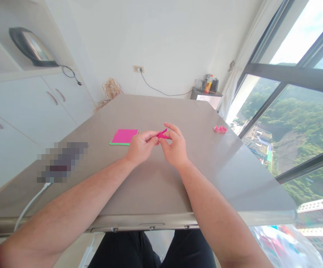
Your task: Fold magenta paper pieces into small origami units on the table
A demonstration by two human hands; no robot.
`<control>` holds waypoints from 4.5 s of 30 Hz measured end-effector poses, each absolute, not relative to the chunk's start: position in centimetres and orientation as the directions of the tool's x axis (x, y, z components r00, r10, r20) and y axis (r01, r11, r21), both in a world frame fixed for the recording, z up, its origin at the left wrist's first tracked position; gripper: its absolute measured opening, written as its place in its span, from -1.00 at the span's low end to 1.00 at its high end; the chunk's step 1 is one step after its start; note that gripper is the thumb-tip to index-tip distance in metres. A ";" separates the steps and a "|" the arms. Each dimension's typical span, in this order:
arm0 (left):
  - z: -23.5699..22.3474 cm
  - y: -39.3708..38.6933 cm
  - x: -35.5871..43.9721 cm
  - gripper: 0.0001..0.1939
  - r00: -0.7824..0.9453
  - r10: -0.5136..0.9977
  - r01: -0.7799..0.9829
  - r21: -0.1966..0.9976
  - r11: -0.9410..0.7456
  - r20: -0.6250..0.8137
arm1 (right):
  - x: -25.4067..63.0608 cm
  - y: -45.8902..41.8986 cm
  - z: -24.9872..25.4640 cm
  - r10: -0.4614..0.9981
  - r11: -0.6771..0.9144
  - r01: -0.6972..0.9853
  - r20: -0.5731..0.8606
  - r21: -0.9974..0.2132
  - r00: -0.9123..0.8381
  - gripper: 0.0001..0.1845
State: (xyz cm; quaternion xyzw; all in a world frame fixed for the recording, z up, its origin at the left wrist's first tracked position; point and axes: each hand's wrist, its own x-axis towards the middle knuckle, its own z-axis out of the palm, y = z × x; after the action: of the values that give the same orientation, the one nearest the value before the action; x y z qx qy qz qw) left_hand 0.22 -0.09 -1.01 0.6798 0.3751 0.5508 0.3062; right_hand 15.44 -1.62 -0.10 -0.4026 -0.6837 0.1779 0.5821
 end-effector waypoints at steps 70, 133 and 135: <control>-0.4 1.1 -1.6 -0.76 0.364 0.883 -0.339 0.925 -0.170 0.296 | 15.3 -1.1 -1.3 0.495 0.764 0.526 0.862 -0.372 -0.110 -0.87; 0.3 0.7 -1.9 -0.78 0.374 0.881 0.210 0.899 -0.384 0.289 | 17.1 -1.4 0.9 0.949 0.282 0.382 0.197 -0.880 -0.248 -0.76; 0.2 0.7 -1.8 -0.77 0.335 0.885 0.188 0.898 -0.399 0.323 | 16.9 -1.3 0.7 0.950 0.285 0.325 0.222 -0.902 -0.218 -0.78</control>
State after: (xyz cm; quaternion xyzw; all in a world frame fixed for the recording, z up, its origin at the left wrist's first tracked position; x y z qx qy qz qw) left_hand -1.82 0.67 0.16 0.7130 0.3761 0.4369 0.3991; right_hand 16.92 -1.31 0.69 -0.4659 -0.6846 0.3746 0.4170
